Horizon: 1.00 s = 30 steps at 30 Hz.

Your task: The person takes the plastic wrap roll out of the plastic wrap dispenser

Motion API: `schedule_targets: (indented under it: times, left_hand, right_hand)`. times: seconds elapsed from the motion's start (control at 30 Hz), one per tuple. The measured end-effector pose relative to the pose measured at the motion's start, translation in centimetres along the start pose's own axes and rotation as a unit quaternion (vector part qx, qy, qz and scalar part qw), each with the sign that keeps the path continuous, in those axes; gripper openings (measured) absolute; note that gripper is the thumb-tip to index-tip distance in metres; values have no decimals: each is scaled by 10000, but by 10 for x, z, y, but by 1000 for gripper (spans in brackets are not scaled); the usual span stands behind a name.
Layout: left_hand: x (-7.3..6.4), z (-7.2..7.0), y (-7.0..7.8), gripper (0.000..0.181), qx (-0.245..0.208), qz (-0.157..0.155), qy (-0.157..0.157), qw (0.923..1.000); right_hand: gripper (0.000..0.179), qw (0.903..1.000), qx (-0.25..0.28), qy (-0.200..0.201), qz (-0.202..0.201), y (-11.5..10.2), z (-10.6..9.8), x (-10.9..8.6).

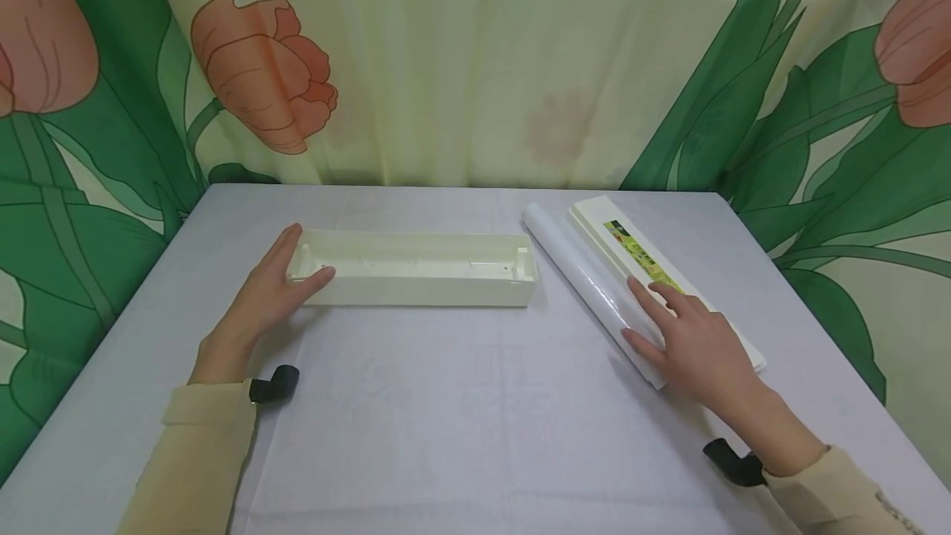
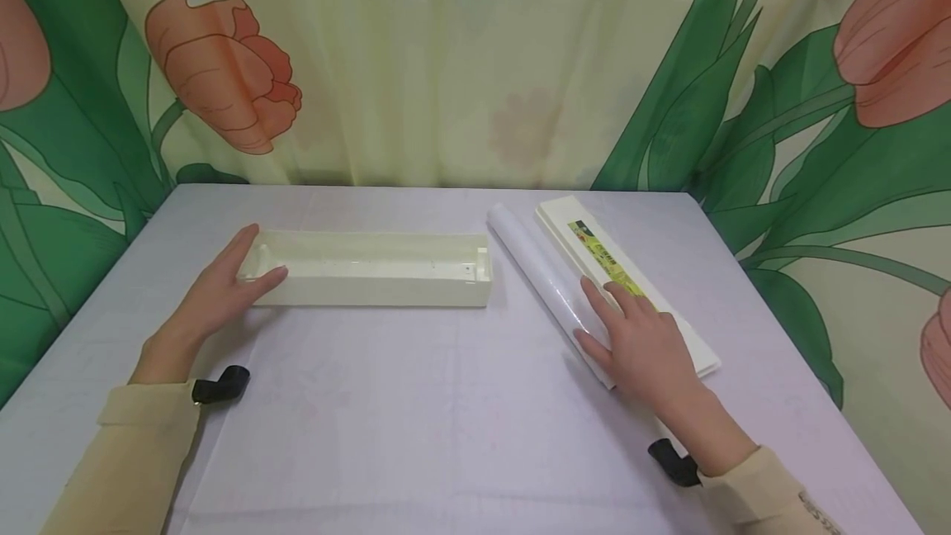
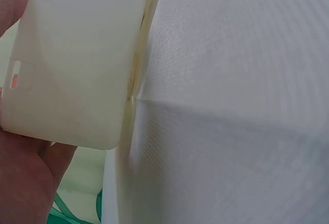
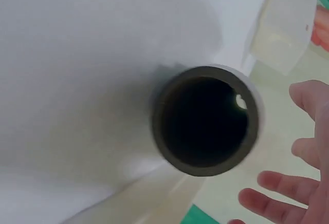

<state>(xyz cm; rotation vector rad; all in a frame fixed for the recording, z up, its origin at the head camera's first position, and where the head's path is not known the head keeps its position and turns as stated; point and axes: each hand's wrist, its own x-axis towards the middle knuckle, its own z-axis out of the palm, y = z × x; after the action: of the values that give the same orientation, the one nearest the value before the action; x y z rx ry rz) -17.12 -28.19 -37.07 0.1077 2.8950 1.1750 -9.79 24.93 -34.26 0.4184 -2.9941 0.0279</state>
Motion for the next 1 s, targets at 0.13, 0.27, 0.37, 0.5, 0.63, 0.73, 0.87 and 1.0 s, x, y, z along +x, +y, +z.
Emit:
schedule_targets:
  times: [0.13, 0.27, 0.37, 0.5, 0.63, 0.73, 0.87, 1.0]
  left_hand:
    - [2, 0, -1, 103, 35, -18, -29, 10000]
    - [3, -1, -2, 103, 84, -30, -30, 10000]
    - [2, -2, -2, 103, 105, 3, -24, 9999]
    - [1, -5, -4, 101, 137, 56, -21, 9999]
    - [-2, -8, -7, 101, 242, 62, -12, 9997]
    - [-4, -9, -9, 101, 271, 57, 23, 9996]
    - [-7, -10, -11, 101, 290, 134, 104, 9994]
    - [-10, -11, -10, 99, 391, 291, 232, 9985]
  right_hand:
    - [76, 9999, 31, 101, 49, -2, -5, 4]
    - [76, 9995, 120, 283, 58, -4, -10, 8]
    - [76, 9989, 210, 413, 77, -6, -11, 11]
    - [74, 9977, 260, 614, 111, -8, -12, 14]
    - [73, 9968, 245, 750, 136, -11, -12, 17]
    - [74, 9966, 262, 763, 160, -13, -13, 19]
    - [75, 9964, 280, 783, 183, -14, -14, 22]
    - [74, 9959, 265, 855, 154, -14, -16, 24]
